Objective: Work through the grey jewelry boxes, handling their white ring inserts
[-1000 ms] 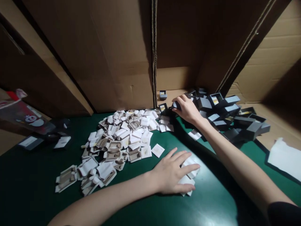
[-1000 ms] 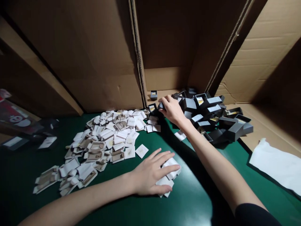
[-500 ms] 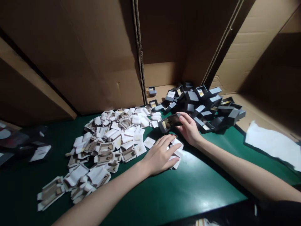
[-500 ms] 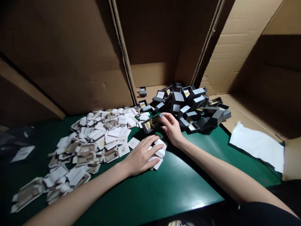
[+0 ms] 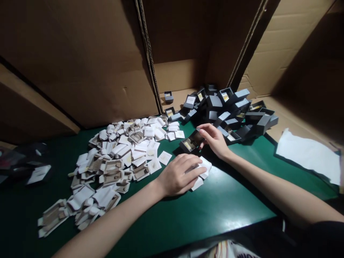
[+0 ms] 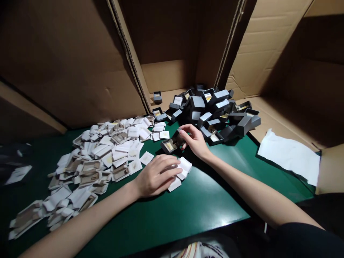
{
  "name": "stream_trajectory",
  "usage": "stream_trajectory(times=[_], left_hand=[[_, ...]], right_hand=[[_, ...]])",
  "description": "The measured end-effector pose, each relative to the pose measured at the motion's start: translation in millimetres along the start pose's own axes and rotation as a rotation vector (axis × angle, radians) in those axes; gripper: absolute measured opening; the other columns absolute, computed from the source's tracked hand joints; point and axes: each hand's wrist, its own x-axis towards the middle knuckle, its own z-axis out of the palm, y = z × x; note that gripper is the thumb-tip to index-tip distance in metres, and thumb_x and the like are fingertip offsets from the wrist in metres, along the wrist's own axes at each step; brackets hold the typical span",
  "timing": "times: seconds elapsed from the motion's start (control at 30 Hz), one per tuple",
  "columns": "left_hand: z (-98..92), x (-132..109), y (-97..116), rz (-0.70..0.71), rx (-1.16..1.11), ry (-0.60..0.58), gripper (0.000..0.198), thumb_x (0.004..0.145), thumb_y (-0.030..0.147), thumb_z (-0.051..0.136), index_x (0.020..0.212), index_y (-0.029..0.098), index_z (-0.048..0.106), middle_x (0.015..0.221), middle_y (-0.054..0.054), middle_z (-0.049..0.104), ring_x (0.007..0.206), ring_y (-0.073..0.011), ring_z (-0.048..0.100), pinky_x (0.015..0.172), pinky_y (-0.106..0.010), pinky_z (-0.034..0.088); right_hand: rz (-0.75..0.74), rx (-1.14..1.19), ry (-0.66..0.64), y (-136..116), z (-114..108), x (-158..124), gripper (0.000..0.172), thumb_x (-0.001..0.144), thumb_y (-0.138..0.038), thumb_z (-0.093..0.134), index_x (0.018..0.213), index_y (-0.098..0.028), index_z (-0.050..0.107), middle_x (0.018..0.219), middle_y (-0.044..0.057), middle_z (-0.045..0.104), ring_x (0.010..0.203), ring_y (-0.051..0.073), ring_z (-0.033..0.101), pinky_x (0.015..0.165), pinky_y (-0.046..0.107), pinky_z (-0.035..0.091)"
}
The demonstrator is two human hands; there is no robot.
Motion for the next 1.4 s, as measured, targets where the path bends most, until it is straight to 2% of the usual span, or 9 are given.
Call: stream_trajectory(times=[0.13, 0.2, 0.33, 0.47, 0.7, 0.93, 1.1, 1.23, 1.4], left_hand=[[-3.3, -4.7, -5.6, -0.166, 0.119, 0.164, 0.025, 0.083, 0.010, 0.047, 0.105, 0.017, 0.056, 0.101, -0.010, 0.060, 0.095, -0.0222, 0.054, 0.078, -0.037, 0.047], [-7.7, -4.4, -11.2, -0.295, 0.194, 0.178, 0.026, 0.081, 0.005, 0.045, 0.102, 0.016, 0.057, 0.098, -0.010, 0.058, 0.093, -0.0219, 0.053, 0.076, -0.035, 0.047], [-24.4, -0.9, -25.2, -0.520, 0.330, 0.007, 0.028, 0.082, 0.005, 0.044, 0.104, 0.015, 0.058, 0.102, -0.009, 0.058, 0.097, -0.0235, 0.052, 0.081, -0.037, 0.047], [-41.0, -3.9, -42.0, -0.672, 0.479, -0.217, 0.030, 0.085, 0.012, 0.045, 0.112, 0.015, 0.059, 0.114, -0.012, 0.058, 0.106, -0.0279, 0.052, 0.089, -0.043, 0.046], [-43.9, -14.9, -56.8, -0.695, 0.622, -0.338, 0.033, 0.087, 0.018, 0.046, 0.115, 0.013, 0.062, 0.142, -0.016, 0.041, 0.131, -0.0332, 0.038, 0.103, -0.048, 0.038], [-41.2, -17.6, -61.6, -0.701, 0.601, -0.256, 0.033, 0.085, 0.021, 0.046, 0.111, 0.009, 0.064, 0.144, -0.019, 0.040, 0.133, -0.0356, 0.037, 0.102, -0.053, 0.038], [-42.0, -18.7, -64.5, -0.696, 0.539, -0.170, 0.038, 0.085, 0.021, 0.051, 0.121, 0.009, 0.056, 0.138, -0.020, 0.046, 0.131, -0.0362, 0.039, 0.103, -0.054, 0.037], [-46.6, -11.8, -61.6, -0.725, 0.394, -0.035, 0.039, 0.087, 0.020, 0.049, 0.125, 0.012, 0.052, 0.126, -0.014, 0.057, 0.121, -0.0300, 0.049, 0.099, -0.048, 0.041], [-49.9, -0.6, -53.1, -0.781, 0.088, 0.168, 0.027, 0.084, 0.020, 0.052, 0.109, 0.016, 0.061, 0.108, -0.007, 0.066, 0.103, -0.0212, 0.060, 0.088, -0.036, 0.048]], right_hand=[[-0.045, -0.128, 0.012, -0.6, -12.3, 5.1, 0.030, 0.080, -0.047, 0.064, 0.092, -0.020, 0.061, 0.080, 0.000, 0.059, 0.050, 0.008, 0.054, 0.041, 0.022, 0.048], [-0.051, -0.173, 0.008, 0.6, -14.0, 5.5, 0.029, 0.082, -0.048, 0.062, 0.094, -0.020, 0.062, 0.078, 0.000, 0.061, 0.051, 0.010, 0.056, 0.046, 0.024, 0.051], [-0.091, -0.204, -0.033, 4.4, -9.5, 2.6, 0.033, 0.084, -0.047, 0.059, 0.108, -0.023, 0.060, 0.108, 0.005, 0.063, 0.082, 0.017, 0.064, 0.071, 0.032, 0.059], [-0.134, -0.270, -0.062, 7.5, -5.0, -0.5, 0.045, 0.082, -0.041, 0.064, 0.121, -0.024, 0.051, 0.130, 0.008, 0.053, 0.113, 0.024, 0.058, 0.092, 0.039, 0.054], [-0.174, -0.299, -0.109, 9.8, -4.5, -1.9, 0.041, 0.082, -0.032, 0.063, 0.118, -0.024, 0.046, 0.129, 0.009, 0.052, 0.115, 0.023, 0.056, 0.094, 0.039, 0.054], [-0.196, -0.329, -0.129, 7.0, -2.9, -3.7, 0.038, 0.082, -0.025, 0.060, 0.118, -0.022, 0.047, 0.124, 0.009, 0.051, 0.114, 0.022, 0.055, 0.093, 0.038, 0.054], [-0.215, -0.376, -0.119, 6.5, -3.5, -3.9, 0.038, 0.083, -0.026, 0.058, 0.119, -0.022, 0.047, 0.121, 0.010, 0.052, 0.112, 0.023, 0.055, 0.089, 0.039, 0.054], [-0.235, -0.435, -0.102, 7.6, -4.3, -3.3, 0.037, 0.084, -0.028, 0.058, 0.118, -0.021, 0.047, 0.116, 0.011, 0.054, 0.108, 0.023, 0.057, 0.083, 0.037, 0.055], [-0.308, -0.498, -0.073, 5.6, -4.1, -3.0, 0.033, 0.084, -0.025, 0.056, 0.116, -0.021, 0.048, 0.115, 0.010, 0.055, 0.106, 0.022, 0.056, 0.084, 0.037, 0.052]])
